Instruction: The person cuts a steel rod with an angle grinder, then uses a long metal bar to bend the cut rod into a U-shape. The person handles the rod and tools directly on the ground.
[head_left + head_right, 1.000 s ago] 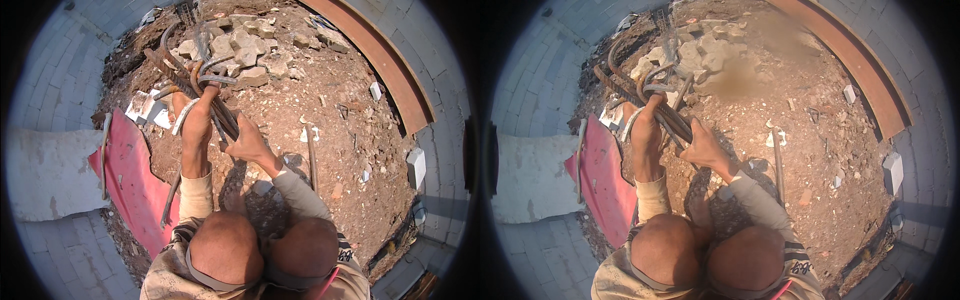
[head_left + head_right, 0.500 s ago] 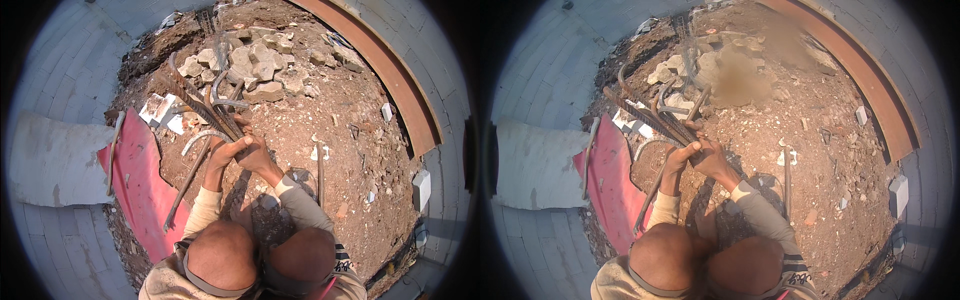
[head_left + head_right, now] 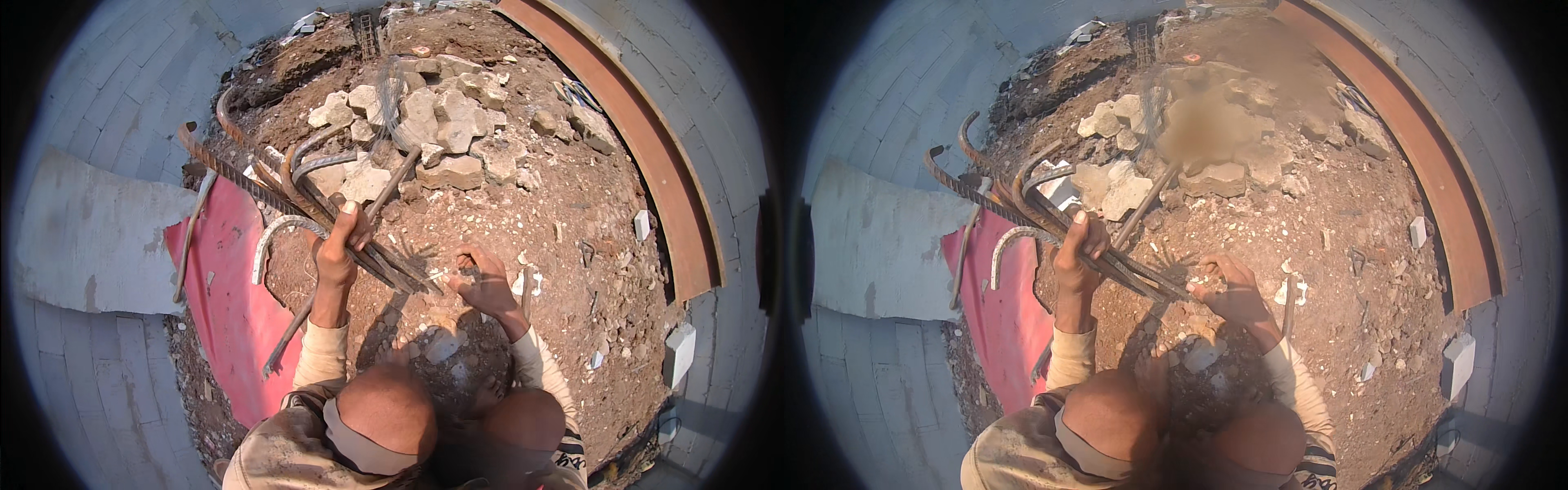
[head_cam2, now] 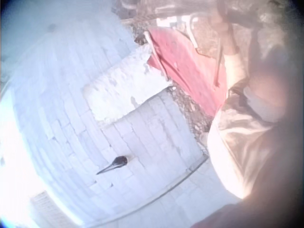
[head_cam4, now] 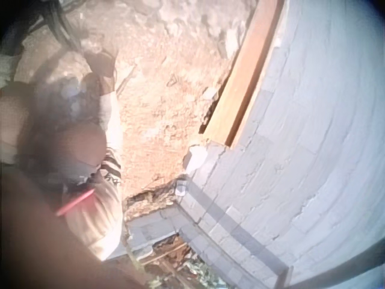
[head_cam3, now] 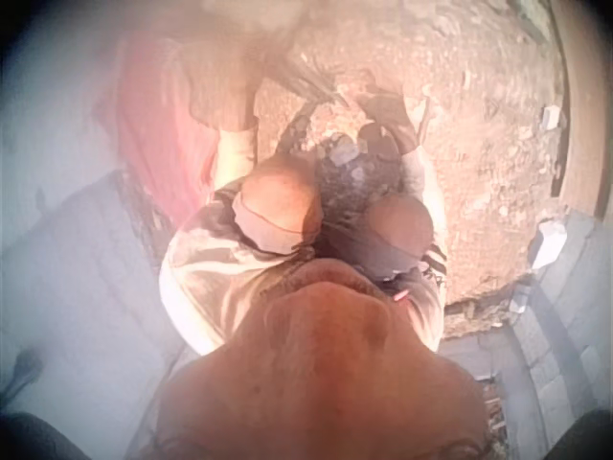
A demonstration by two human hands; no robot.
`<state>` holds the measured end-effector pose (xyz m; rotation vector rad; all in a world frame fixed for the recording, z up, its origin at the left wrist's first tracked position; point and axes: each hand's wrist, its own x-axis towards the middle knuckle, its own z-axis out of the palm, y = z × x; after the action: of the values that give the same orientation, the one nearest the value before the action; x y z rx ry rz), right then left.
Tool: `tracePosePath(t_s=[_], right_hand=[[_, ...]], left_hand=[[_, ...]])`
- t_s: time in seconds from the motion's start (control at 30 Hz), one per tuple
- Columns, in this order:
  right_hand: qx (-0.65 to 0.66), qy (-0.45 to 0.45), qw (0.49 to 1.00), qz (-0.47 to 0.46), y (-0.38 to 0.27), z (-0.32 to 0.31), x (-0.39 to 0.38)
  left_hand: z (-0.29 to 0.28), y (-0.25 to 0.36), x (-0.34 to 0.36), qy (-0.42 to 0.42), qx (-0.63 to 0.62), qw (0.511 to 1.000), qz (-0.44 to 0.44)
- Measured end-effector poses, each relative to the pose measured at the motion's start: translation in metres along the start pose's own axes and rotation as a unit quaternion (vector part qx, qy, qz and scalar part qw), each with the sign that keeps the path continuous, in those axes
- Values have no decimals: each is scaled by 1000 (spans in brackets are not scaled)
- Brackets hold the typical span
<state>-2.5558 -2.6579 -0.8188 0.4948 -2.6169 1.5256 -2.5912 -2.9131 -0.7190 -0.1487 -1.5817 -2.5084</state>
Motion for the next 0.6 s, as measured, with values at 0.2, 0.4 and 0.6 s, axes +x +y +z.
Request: tracePosePath(t_s=[0.2,0.4,0.6], right_hand=[[-133,1,946,295,26,-161,-91],[-169,-177,778,578,-107,-282,-312],[31,-211,793,570,-348,-358,-377]], left_hand=[[13,148,46,78,167,983,16],[0,318,30,156,453,846,-232],[-3,459,-82,210,470,761,-395]])
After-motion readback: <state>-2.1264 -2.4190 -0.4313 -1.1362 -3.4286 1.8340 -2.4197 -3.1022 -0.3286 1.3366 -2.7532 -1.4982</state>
